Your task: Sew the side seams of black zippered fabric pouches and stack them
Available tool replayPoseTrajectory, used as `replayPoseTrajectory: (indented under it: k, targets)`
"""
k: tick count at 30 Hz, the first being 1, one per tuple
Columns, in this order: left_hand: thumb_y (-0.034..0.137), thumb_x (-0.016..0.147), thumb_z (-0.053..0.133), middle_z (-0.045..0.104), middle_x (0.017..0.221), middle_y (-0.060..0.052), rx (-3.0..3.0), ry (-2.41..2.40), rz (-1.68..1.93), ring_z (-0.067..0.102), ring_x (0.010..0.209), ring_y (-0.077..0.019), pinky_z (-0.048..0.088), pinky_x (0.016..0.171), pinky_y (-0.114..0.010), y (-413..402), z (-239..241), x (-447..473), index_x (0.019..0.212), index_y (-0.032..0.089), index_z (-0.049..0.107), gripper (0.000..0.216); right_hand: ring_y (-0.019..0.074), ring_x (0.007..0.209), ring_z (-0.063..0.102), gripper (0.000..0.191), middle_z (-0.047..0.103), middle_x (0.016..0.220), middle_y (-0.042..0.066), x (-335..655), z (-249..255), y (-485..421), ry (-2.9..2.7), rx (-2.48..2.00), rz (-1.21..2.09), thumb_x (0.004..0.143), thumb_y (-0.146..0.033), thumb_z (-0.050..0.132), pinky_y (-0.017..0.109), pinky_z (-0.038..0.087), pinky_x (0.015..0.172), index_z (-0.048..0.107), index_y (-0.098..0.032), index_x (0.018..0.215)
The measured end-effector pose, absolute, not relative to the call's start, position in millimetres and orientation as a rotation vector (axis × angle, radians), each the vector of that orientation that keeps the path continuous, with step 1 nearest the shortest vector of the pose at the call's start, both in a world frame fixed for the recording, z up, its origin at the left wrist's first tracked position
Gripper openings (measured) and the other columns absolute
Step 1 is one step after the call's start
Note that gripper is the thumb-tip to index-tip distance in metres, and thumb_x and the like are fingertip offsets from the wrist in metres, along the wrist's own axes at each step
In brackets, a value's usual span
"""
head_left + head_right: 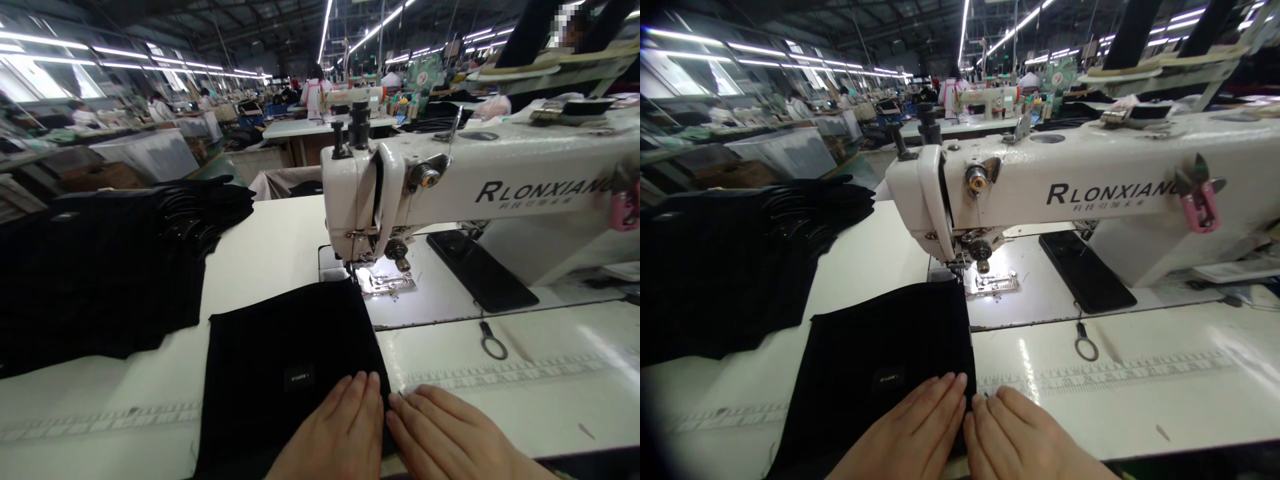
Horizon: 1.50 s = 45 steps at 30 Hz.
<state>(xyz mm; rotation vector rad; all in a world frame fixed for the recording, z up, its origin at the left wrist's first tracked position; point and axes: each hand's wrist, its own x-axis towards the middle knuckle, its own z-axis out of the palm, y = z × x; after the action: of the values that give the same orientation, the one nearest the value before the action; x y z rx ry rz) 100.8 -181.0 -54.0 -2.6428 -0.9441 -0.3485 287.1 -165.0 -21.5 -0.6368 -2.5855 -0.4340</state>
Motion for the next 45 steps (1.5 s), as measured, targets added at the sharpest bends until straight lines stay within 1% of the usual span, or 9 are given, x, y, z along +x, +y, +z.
replayPoseTrajectory:
  k: [4,10,17,23,30,33,37,41,45]
  targets:
    - [0.011,0.089,0.026,0.063,0.109,-0.007,-2.652,-0.989,-0.39,0.056,0.1,-0.0176,0.041,0.088,-0.026,-169,-45,100,0.102,0.009,0.061,0.038,0.0181,0.066,0.059,0.042,0.067,0.075,0.007,285,-24,-154,-2.659,-0.565,-0.386,0.079,0.006,0.024,0.034,0.044,0.07,0.062,-0.012,0.084]
    - [0.016,0.084,0.036,0.056,0.119,-0.013,-2.71,-0.983,-0.202,0.051,0.11,-0.0225,0.039,0.093,-0.031,-152,-40,92,0.109,0.004,0.057,0.035,0.0223,0.067,0.056,0.025,0.064,0.081,0.013,277,-20,-126,-2.866,-0.416,-0.265,0.074,-0.004,0.04,0.038,0.042,0.064,0.062,-0.008,0.085]
    - [0.013,0.08,0.039,0.05,0.125,-0.016,-2.714,-0.859,-0.112,0.045,0.117,-0.023,0.032,0.1,-0.034,-129,-36,79,0.115,0.001,0.05,0.039,0.0189,0.058,0.047,0.021,0.056,0.069,0.008,268,-16,-95,-2.957,-0.36,-0.235,0.076,-0.006,0.04,0.035,0.037,0.055,0.06,-0.01,0.076]
    - [0.013,0.08,0.041,0.051,0.124,-0.015,-2.725,-0.804,-0.116,0.044,0.118,-0.0211,0.026,0.104,-0.032,-100,-43,75,0.114,0.0,0.051,0.039,0.0202,0.061,0.048,0.025,0.058,0.071,0.01,265,-28,-76,-2.845,-0.449,-0.245,0.078,-0.004,0.036,0.036,0.037,0.059,0.06,-0.01,0.074]
    - [0.012,0.084,0.04,0.052,0.124,-0.014,-2.844,-0.829,-0.041,0.046,0.116,-0.0188,0.03,0.102,-0.03,-77,-38,70,0.116,0.001,0.05,0.036,0.0201,0.063,0.048,0.027,0.057,0.071,0.009,264,-32,-64,-2.724,-0.542,-0.26,0.084,-0.006,0.034,0.035,0.036,0.059,0.061,-0.008,0.079]
    - [0.01,0.085,0.04,0.054,0.122,-0.013,-3.048,-0.98,-0.168,0.047,0.115,-0.0187,0.033,0.101,-0.03,-67,-28,66,0.115,0.003,0.052,0.033,0.0203,0.068,0.05,0.022,0.058,0.073,0.008,271,-28,-60,-2.584,-0.658,-0.246,0.088,-0.015,0.04,0.033,0.037,0.061,0.06,-0.011,0.08]
    - [0.017,0.087,0.042,0.062,0.11,-0.007,-3.477,-1.59,-0.559,0.057,0.1,-0.0165,0.045,0.088,-0.029,-49,-17,56,0.111,0.01,0.056,0.029,0.0239,0.073,0.049,0.026,0.058,0.075,0.011,280,-30,-50,-2.421,-0.959,-0.231,0.088,-0.033,0.046,0.034,0.039,0.061,0.06,-0.012,0.083]
    - [0.022,0.085,0.045,0.065,0.098,-0.006,-3.616,-2.095,-0.919,0.06,0.091,-0.0191,0.048,0.082,-0.031,-36,-16,48,0.102,0.008,0.06,0.027,0.0246,0.078,0.051,0.016,0.058,0.082,0.011,274,-37,-46,-2.551,-1.124,-0.089,0.084,-0.024,0.05,0.036,0.041,0.065,0.062,-0.016,0.09]
    - [0.021,0.085,0.046,0.066,0.097,-0.006,-3.594,-2.042,-0.896,0.06,0.091,-0.0192,0.047,0.082,-0.03,-37,-15,49,0.1,0.008,0.061,0.025,0.0193,0.072,0.054,0.014,0.059,0.083,0.009,276,-29,-45,-2.593,-1.138,0.083,0.082,-0.022,0.052,0.031,0.042,0.061,0.063,-0.015,0.089]
